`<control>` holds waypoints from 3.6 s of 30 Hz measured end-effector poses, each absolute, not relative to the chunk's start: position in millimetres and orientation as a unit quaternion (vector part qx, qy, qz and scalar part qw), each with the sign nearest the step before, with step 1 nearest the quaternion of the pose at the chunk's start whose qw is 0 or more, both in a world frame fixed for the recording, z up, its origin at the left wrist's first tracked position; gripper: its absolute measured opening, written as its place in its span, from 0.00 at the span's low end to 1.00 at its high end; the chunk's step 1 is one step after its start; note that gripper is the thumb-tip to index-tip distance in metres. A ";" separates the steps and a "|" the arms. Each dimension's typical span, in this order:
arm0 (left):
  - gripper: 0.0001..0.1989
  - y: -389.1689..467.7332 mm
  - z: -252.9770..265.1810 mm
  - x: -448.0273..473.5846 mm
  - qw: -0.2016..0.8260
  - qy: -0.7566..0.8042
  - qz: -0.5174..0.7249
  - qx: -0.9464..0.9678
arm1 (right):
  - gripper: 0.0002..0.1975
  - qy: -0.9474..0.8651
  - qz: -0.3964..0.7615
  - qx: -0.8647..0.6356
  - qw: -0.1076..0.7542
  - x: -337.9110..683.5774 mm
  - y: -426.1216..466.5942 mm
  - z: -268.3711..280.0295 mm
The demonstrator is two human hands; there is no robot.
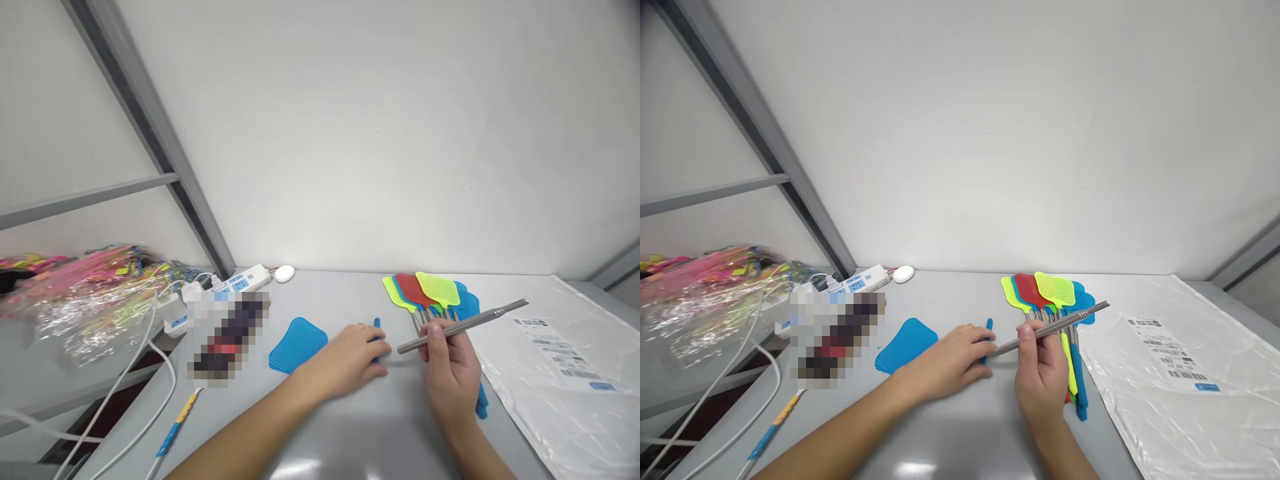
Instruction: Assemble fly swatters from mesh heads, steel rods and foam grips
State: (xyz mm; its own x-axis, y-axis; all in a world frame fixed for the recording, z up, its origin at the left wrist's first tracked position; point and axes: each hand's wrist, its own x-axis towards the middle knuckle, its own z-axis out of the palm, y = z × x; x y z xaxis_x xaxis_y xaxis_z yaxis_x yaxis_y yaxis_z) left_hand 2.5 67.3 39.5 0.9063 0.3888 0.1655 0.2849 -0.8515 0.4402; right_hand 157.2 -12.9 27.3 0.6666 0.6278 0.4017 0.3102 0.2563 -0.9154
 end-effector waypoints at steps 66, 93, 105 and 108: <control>0.39 59.0 25.0 17.6 0.881 0.149 0.289 0.345 | 0.23 -0.201 0.352 -0.346 0.846 130.9 -13.9 113.7; 0.28 58.7 51.6 7.4 0.925 0.102 0.307 0.198 | 0.26 -0.260 0.397 -0.315 0.822 100.3 -5.2 109.1; 0.29 62.3 54.4 5.2 0.898 0.131 0.239 0.346 | 0.23 -0.243 0.408 -0.339 0.813 109.7 9.2 107.8; 0.26 61.6 57.7 1.0 0.798 0.165 0.217 0.538 | 0.22 -0.249 0.429 -0.365 0.788 111.6 17.9 105.1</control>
State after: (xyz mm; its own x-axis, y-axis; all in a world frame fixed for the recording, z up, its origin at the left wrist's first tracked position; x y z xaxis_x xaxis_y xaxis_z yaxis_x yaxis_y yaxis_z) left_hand 1.0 61.6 57.7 0.8517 0.5232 -0.0293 -0.1693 0.3277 0.9295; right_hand 111.6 17.9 105.1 0.5072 0.8581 0.0796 -0.4944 0.3654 -0.7887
